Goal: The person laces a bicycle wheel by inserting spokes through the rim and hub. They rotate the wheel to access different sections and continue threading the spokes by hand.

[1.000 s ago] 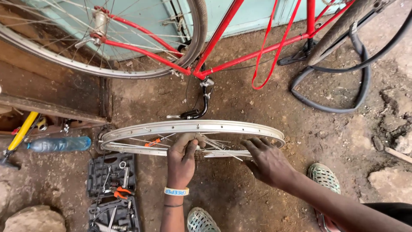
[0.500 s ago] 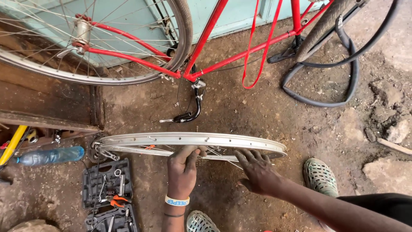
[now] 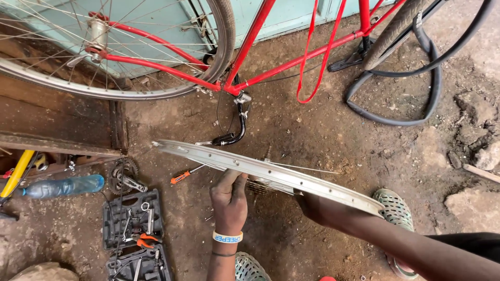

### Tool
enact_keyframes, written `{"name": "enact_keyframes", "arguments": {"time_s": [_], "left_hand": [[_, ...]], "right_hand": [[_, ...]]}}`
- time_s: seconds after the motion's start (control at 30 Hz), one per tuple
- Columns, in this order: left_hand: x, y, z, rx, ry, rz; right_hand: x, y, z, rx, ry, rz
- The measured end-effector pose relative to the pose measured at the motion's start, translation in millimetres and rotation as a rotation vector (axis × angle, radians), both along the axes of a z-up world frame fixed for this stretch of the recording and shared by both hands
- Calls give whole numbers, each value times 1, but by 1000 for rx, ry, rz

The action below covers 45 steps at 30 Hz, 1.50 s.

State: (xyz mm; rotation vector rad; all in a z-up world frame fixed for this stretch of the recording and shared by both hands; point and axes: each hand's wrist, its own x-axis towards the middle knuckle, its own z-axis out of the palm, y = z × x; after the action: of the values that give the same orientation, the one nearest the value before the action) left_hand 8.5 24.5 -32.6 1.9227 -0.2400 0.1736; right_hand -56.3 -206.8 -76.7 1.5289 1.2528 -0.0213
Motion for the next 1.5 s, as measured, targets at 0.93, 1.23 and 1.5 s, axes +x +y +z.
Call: {"name": "enact_keyframes", "arguments": {"time_s": [0.93, 1.23, 1.5], "left_hand": [[-3, -31, 2, -99, 130, -16], [-17, -43, 8, 177, -464, 225], [-17, -40, 5, 429, -357, -186]], "right_hand": [[17, -42, 162, 2107, 751, -537], [32, -32, 154, 2166, 712, -349], [31, -23, 153, 2135, 697, -305]]}}
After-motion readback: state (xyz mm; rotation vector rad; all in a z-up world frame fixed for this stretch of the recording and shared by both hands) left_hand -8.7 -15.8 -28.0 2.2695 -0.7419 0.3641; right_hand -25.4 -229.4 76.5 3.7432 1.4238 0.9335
